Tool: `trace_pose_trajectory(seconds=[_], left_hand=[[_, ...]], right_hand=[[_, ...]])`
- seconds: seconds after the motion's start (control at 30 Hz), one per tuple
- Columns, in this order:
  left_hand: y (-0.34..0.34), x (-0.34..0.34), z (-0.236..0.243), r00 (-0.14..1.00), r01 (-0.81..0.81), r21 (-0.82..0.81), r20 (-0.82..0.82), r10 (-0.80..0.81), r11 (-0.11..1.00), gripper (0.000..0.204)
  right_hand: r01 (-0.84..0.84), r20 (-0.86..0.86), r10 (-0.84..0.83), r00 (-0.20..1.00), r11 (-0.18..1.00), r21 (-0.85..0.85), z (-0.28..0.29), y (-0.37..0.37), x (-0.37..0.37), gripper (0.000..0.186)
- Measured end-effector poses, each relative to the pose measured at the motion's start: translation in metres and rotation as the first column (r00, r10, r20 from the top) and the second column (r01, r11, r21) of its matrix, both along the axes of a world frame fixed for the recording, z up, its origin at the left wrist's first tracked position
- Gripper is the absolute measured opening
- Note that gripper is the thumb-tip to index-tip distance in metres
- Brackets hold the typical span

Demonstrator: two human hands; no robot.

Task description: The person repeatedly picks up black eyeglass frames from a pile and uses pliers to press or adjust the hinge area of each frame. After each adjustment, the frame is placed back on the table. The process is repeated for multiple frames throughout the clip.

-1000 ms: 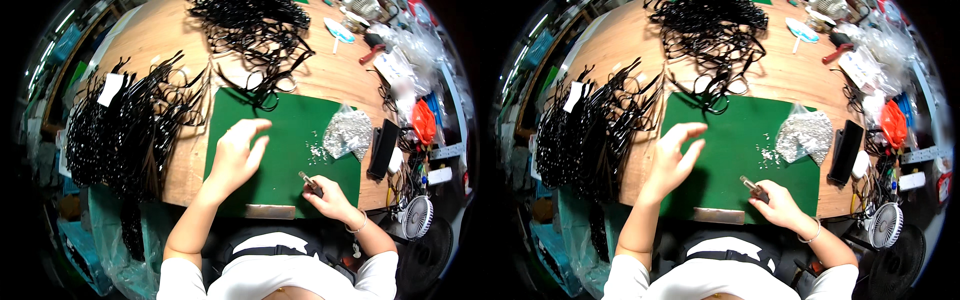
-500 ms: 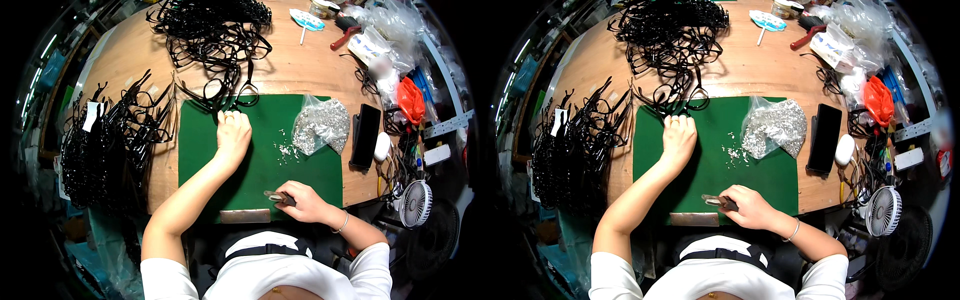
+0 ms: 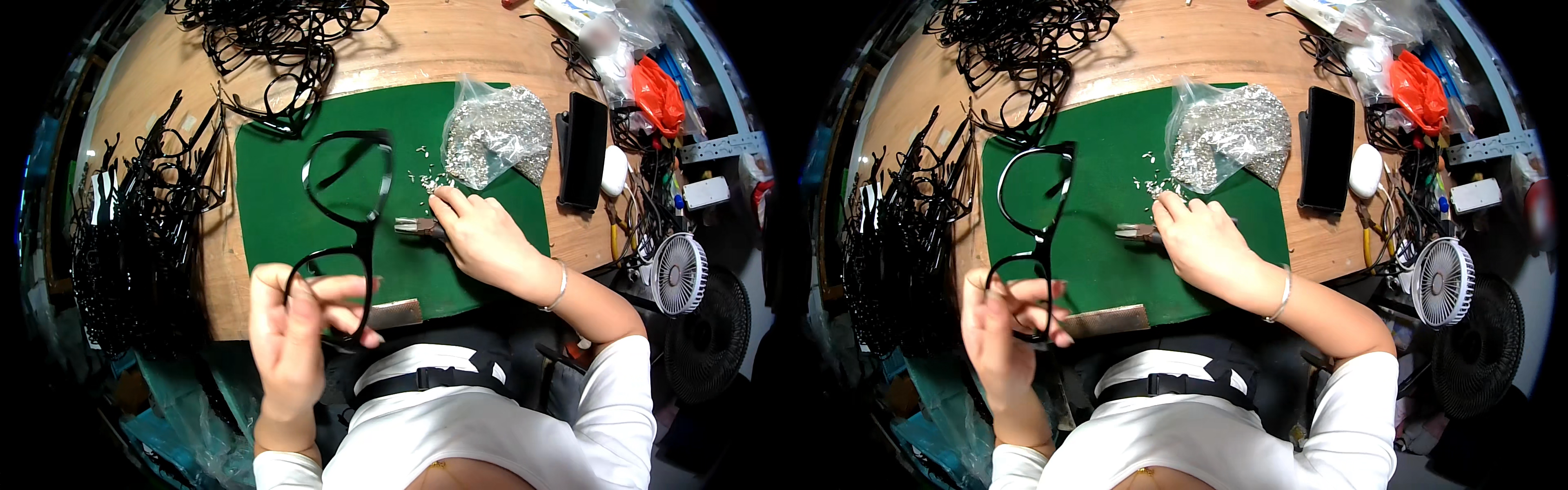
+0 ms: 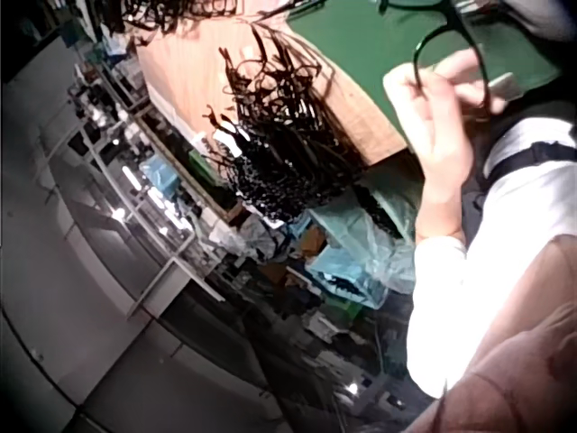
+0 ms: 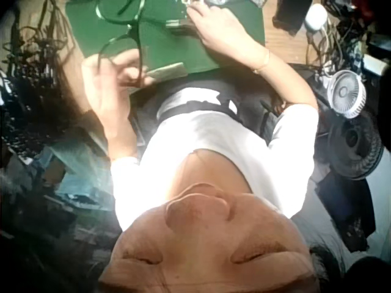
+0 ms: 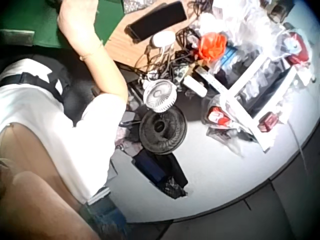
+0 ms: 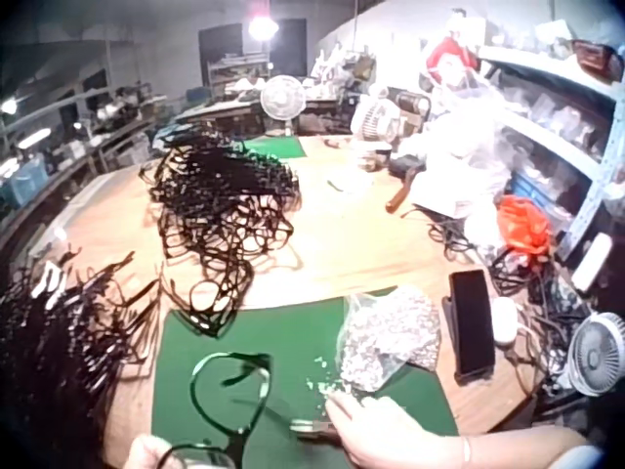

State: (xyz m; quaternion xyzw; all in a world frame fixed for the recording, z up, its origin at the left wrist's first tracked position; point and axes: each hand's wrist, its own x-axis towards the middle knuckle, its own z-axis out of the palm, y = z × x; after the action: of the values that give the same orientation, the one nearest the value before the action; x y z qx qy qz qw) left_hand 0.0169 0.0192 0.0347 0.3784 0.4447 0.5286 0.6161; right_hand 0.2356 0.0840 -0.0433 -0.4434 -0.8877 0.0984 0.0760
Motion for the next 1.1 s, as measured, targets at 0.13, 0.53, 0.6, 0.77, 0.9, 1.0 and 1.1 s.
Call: trace_pose_trajectory(seconds=[0.13,0.53,0.6,0.77,0.9,1.0,1.1], left_hand=[[-0.028,-0.004,-0.013,0.994,-0.109,0.013,-0.023,0.109,0.994,0.048],[-0.03,0.004,-0.034,0.991,-0.109,0.173,0.095,0.094,0.979,0.102],[-0.031,0.001,-0.037,0.987,-0.098,0.237,0.145,0.065,0.967,0.102],[-0.029,0.015,-0.04,0.999,0.008,0.252,0.037,-0.018,0.968,0.093],[-0.023,0.023,-0.038,0.999,-0.02,0.183,0.041,0.013,0.983,0.092],[-0.018,0.022,-0.043,0.986,0.064,0.202,-0.165,-0.031,0.977,0.097],[-0.016,0.043,-0.042,0.953,0.101,0.21,-0.3,-0.034,0.972,0.095]], right_hand=[[0.0,0.057,0.003,0.998,0.998,-0.061,0.007,-0.018,0.003,0.041],[0.185,-0.293,-0.241,0.925,0.961,-0.207,-0.023,0.016,-0.006,0.022],[0.165,-0.32,-0.208,0.925,0.974,-0.156,-0.027,0.015,-0.006,0.021],[0.15,-0.199,-0.171,0.965,0.982,-0.117,-0.022,0.014,-0.014,0.018],[0.207,-0.314,-0.291,0.904,0.939,-0.274,-0.006,0.002,-0.007,0.017],[0.201,-0.404,-0.445,0.799,0.832,-0.518,0.032,-0.013,-0.002,0.014],[-0.02,-0.56,-0.496,0.664,0.737,-0.676,0.053,-0.036,-0.006,0.014]])
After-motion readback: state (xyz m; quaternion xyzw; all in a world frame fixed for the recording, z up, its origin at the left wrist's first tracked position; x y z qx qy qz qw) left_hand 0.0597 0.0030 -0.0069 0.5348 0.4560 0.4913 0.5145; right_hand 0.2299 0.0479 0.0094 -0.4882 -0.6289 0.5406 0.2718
